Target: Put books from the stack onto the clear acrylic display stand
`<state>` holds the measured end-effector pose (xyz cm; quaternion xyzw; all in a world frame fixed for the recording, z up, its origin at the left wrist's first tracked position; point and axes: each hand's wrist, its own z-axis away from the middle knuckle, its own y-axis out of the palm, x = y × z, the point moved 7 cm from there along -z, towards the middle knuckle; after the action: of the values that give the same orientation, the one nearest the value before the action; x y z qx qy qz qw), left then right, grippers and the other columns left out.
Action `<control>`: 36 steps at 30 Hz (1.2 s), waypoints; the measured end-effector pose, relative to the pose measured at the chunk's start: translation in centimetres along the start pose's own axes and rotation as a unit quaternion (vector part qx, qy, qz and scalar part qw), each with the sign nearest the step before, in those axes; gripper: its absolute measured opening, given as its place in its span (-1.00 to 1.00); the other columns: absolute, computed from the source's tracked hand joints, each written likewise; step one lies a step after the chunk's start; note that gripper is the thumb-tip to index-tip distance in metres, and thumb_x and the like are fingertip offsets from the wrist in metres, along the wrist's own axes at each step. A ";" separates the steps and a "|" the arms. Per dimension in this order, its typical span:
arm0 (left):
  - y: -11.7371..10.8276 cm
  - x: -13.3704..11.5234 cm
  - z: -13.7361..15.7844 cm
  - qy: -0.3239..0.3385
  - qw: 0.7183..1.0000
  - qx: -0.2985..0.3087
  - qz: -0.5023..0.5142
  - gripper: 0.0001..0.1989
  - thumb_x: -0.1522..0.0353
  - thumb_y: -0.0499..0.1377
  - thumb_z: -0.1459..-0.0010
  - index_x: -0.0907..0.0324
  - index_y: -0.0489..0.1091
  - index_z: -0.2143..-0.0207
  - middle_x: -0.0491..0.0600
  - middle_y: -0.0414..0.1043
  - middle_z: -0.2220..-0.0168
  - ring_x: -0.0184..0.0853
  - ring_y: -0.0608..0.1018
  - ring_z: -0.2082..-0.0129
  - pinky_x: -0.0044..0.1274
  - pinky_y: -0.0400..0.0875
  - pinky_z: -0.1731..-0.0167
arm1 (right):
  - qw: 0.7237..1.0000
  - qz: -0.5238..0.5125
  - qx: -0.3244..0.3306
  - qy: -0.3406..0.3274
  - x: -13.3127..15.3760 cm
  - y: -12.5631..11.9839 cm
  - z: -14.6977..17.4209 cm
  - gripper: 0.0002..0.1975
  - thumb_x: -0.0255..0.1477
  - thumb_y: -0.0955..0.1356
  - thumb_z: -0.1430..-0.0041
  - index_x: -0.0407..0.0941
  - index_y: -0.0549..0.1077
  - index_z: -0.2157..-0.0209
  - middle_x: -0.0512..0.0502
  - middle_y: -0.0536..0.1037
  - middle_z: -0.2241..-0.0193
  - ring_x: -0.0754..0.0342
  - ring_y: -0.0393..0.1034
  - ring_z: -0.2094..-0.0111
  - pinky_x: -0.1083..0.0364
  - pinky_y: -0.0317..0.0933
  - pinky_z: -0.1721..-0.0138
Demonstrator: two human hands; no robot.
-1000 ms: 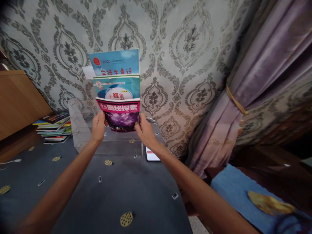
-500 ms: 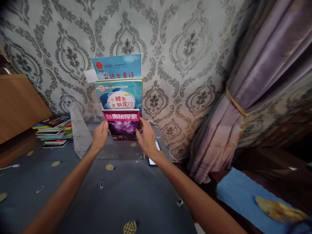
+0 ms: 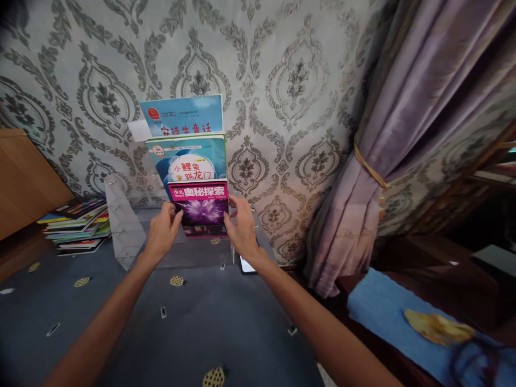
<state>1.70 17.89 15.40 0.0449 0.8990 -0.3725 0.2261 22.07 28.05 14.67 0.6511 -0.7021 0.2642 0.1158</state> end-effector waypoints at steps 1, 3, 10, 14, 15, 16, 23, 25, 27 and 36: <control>0.0 0.0 0.0 0.001 1.000 0.003 -0.005 -0.92 0.31 0.04 -0.34 0.12 0.23 0.23 -0.07 0.44 0.41 -0.25 0.50 0.43 -0.49 0.18 0.40 | 1.000 0.004 0.000 0.000 0.0 -0.1 0.0 -0.61 -0.51 0.31 -0.18 -0.07 0.39 -0.06 -0.19 0.50 0.12 -0.08 0.44 0.11 -0.06 0.43 0.19; 0.1 -0.1 0.0 0.004 1.000 0.008 -0.013 -0.91 0.31 0.03 -0.34 0.12 0.22 0.25 -0.07 0.44 0.40 -0.25 0.50 0.43 -0.48 0.18 0.40 | 1.000 0.006 0.000 0.008 -0.1 -0.2 0.2 -0.64 -0.48 0.31 -0.20 -0.07 0.40 -0.05 -0.19 0.50 0.13 -0.08 0.43 0.11 -0.06 0.43 0.20; 0.3 -0.1 0.3 0.013 0.999 0.028 -0.039 -0.89 0.30 0.00 -0.36 0.13 0.22 0.23 -0.01 0.47 0.35 -0.21 0.54 0.38 -0.47 0.24 0.39 | 0.999 -0.005 0.001 0.045 -0.8 -0.3 1.6 -0.66 -0.42 0.30 -0.24 -0.07 0.39 -0.05 -0.20 0.50 0.09 -0.08 0.43 0.09 -0.03 0.42 0.25; 0.4 -0.3 0.6 0.008 0.997 0.034 -0.067 -0.86 0.28 -0.02 -0.38 0.14 0.23 0.18 0.04 0.50 0.33 -0.15 0.58 0.31 -0.46 0.29 0.37 | 0.998 -0.010 -0.001 0.060 -1.0 -0.6 2.0 -0.66 -0.42 0.30 -0.23 -0.06 0.40 -0.04 -0.20 0.50 0.09 -0.07 0.43 0.10 -0.01 0.42 0.27; 0.4 -0.3 0.6 0.004 0.996 0.036 -0.076 -0.85 0.27 -0.03 -0.38 0.15 0.23 0.17 0.05 0.51 0.33 -0.14 0.58 0.30 -0.46 0.30 0.36 | 0.998 -0.013 -0.003 0.063 -1.0 -0.7 2.0 -0.66 -0.42 0.30 -0.22 -0.07 0.39 -0.04 -0.20 0.50 0.09 -0.07 0.44 0.10 -0.01 0.42 0.27; 0.4 -0.3 0.7 -0.001 0.996 0.037 -0.086 -0.83 0.26 -0.04 -0.39 0.16 0.24 0.16 0.06 0.51 0.32 -0.13 0.59 0.30 -0.45 0.31 0.35 | 0.998 -0.015 -0.005 0.065 -1.0 -0.8 2.1 -0.66 -0.42 0.30 -0.22 -0.08 0.39 -0.04 -0.20 0.50 0.09 -0.07 0.44 0.10 -0.01 0.42 0.27; 0.2 -0.4 1.1 -0.026 0.992 0.059 -0.110 -0.73 0.22 -0.08 -0.41 0.19 0.28 0.07 0.10 0.55 0.30 -0.13 0.61 0.28 -0.43 0.37 0.28 | 0.996 -0.019 -0.002 0.085 -1.0 -1.2 3.3 -0.67 -0.40 0.29 -0.22 -0.07 0.39 -0.02 -0.19 0.51 0.11 -0.08 0.43 0.07 -0.01 0.41 0.26; 0.3 -0.3 1.1 -0.021 0.993 0.061 -0.102 -0.73 0.23 -0.08 -0.41 0.19 0.30 0.07 0.12 0.55 0.29 -0.11 0.61 0.26 -0.42 0.37 0.26 | 0.996 -0.008 0.004 0.084 -1.1 -1.1 3.4 -0.70 -0.37 0.29 -0.24 -0.07 0.40 0.00 -0.19 0.51 0.12 -0.08 0.43 0.08 -0.01 0.40 0.25; 0.3 -0.1 0.9 -0.018 0.994 0.055 -0.089 -0.75 0.24 -0.05 -0.40 0.18 0.31 0.09 0.12 0.55 0.29 -0.10 0.61 0.24 -0.42 0.37 0.25 | 0.997 0.008 0.013 0.076 -1.2 -0.9 3.0 -0.72 -0.35 0.28 -0.26 -0.07 0.40 0.00 -0.19 0.51 0.12 -0.07 0.43 0.09 -0.02 0.40 0.24; 0.1 0.6 -0.2 -0.038 0.993 0.057 -0.096 -0.83 0.28 0.05 -0.36 0.18 0.32 0.12 0.07 0.53 0.30 -0.13 0.58 0.26 -0.43 0.34 0.28 | 0.994 0.064 0.035 0.079 -2.6 0.4 -0.2 -0.54 -0.28 0.33 -0.23 -0.09 0.28 -0.13 -0.13 0.48 0.21 -0.06 0.38 0.25 -0.13 0.33 0.11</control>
<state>1.14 18.05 15.22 -0.0429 0.8674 -0.4442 0.2201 22.00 30.31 13.42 0.5858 -0.7212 0.3458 0.1308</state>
